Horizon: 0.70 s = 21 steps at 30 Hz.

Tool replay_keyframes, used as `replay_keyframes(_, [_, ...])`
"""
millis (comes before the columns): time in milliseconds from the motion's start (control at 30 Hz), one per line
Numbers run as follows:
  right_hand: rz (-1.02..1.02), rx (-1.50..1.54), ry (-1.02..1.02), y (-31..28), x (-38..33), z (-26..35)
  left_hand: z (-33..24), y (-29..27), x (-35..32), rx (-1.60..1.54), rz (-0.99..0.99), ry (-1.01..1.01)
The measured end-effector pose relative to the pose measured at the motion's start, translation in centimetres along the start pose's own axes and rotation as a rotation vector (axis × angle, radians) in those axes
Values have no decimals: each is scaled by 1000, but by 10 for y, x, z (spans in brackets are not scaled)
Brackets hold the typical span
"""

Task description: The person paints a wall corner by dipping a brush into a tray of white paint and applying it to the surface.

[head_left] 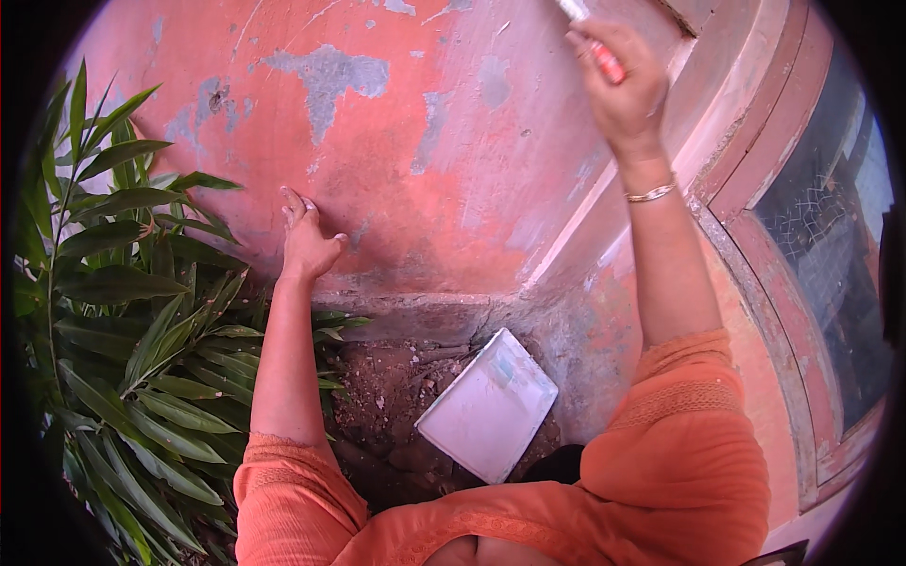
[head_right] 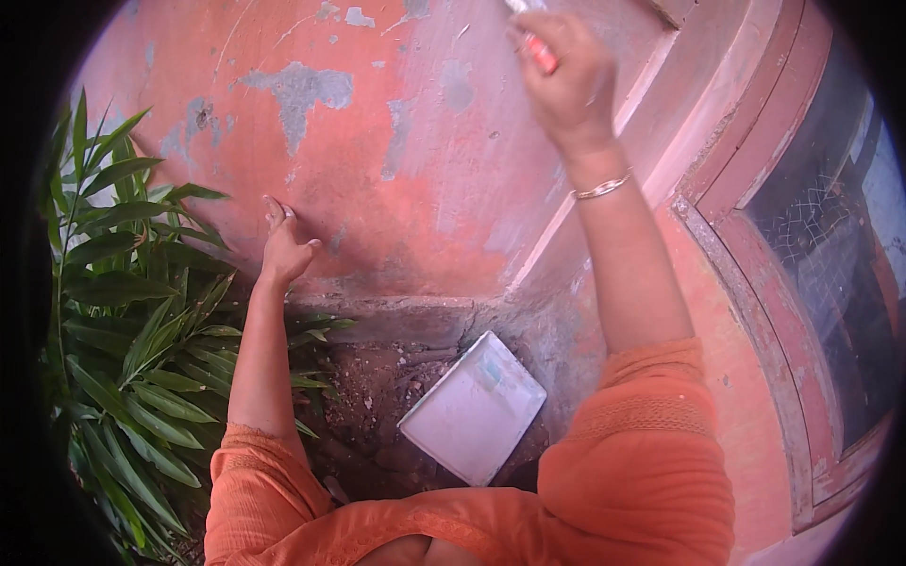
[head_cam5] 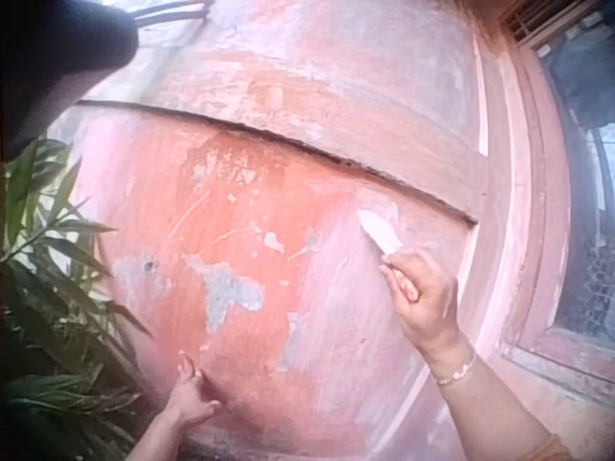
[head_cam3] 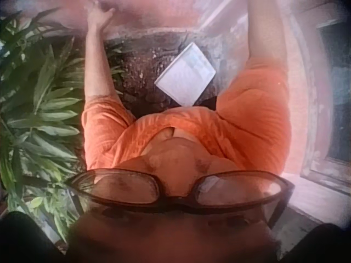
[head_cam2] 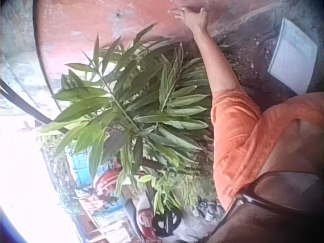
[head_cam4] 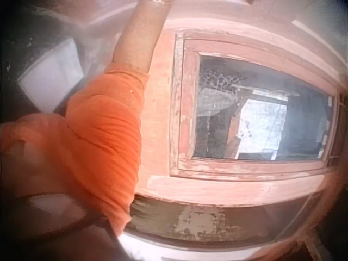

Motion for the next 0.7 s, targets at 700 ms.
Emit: replay_keyframes(700, [488, 384, 120, 61, 11, 42, -1, -1, 0, 112, 35, -38])
Point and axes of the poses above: each hand's wrist, its own x-axis towards the middle knuckle, its own y-axis out of the palm, z = x × y, the point moved 8 cm from there along x, towards the middle knuckle, and after that the axes turned 12 degrees about z, right-handed, at the moved point
